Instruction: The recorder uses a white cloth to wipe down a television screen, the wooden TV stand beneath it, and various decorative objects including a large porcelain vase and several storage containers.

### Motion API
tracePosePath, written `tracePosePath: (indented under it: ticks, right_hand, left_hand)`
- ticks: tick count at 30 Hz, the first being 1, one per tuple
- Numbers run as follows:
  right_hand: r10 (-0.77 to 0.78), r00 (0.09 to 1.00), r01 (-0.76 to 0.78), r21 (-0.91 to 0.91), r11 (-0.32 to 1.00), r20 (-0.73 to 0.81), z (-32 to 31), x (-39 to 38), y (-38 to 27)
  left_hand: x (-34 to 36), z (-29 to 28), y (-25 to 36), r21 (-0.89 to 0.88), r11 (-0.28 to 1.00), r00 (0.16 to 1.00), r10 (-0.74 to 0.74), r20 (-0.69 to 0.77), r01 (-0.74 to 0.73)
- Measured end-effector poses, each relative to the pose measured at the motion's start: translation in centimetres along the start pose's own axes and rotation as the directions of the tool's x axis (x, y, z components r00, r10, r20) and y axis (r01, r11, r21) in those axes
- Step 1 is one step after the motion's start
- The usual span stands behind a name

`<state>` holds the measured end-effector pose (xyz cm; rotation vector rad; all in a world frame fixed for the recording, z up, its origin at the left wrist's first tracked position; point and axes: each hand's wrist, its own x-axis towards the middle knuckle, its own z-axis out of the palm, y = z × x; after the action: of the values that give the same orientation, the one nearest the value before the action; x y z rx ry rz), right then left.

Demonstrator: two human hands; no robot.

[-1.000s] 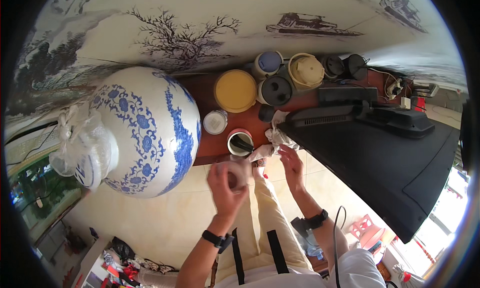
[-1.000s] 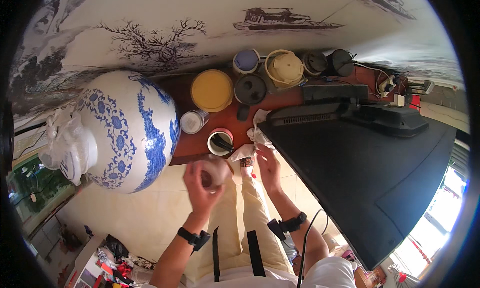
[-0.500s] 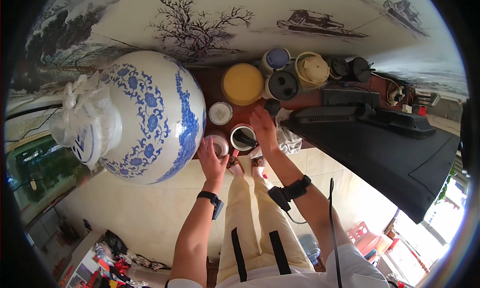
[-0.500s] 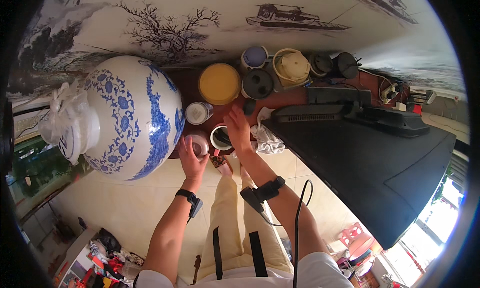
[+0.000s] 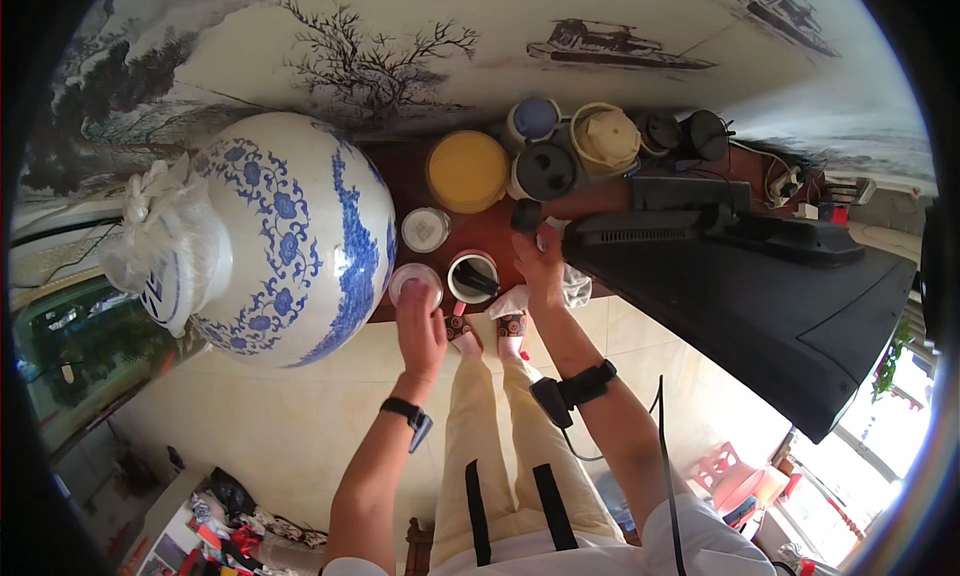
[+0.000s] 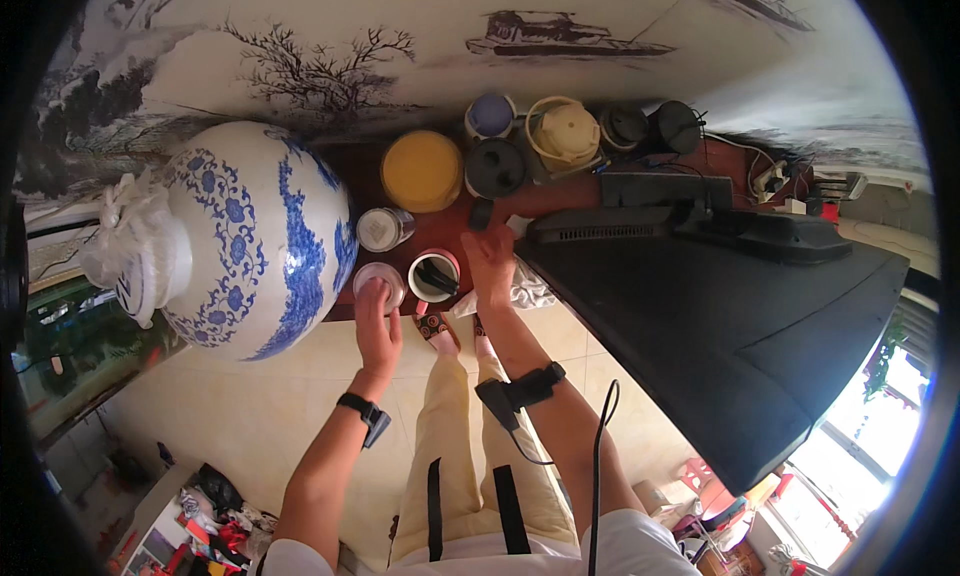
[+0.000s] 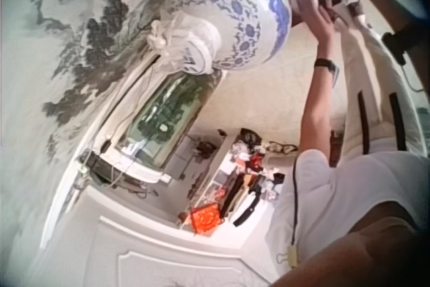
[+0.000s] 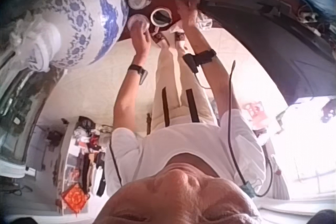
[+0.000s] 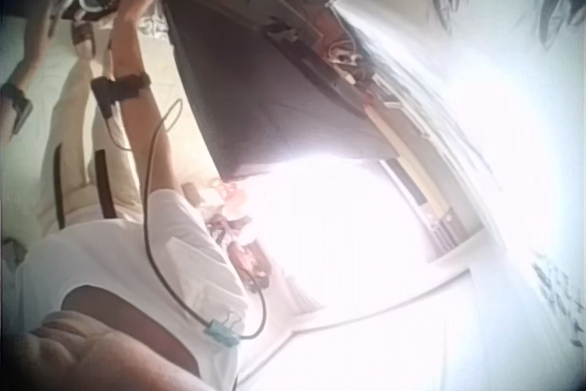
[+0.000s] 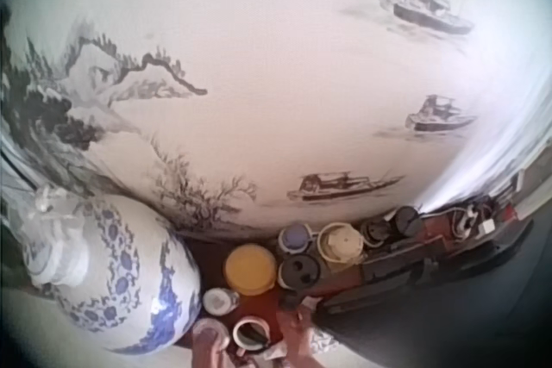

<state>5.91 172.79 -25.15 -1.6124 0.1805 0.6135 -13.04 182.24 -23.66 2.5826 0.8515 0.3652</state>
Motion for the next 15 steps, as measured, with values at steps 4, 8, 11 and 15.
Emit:
tracePosePath:
  ticks: [4, 8, 11, 15]
  right_hand:
    - [0.097, 0.994, -0.100, 0.040, 0.994, 0.054, 2.0, 0.4, -1.7]
    - [0.170, 0.981, -0.185, 0.190, 0.964, 0.090, 0.9, 2.8, 0.2]
    - [0.023, 0.985, -0.071, 0.284, 0.956, 0.170, 0.8, 2.3, 0.8]
    - [0.075, 0.997, -0.078, 0.305, 0.949, 0.021, 1.3, 0.9, -0.5]
  left_hand:
    - [5.5, -2.9, 5.8, -0.247, 0.964, 0.995, 0.088, -0.048, -0.097]
    - [15.0, -1.9, 9.8, -0.104, 0.994, 0.997, 0.029, -0.075, -0.037]
    - [18.2, 0.2, 9.9, 0.048, 0.996, 0.997, -0.074, 0.031, 0.073]
    - [20.0, 1.5, 9.2, 0.175, 0.974, 0.974, -0.171, 0.150, 0.144]
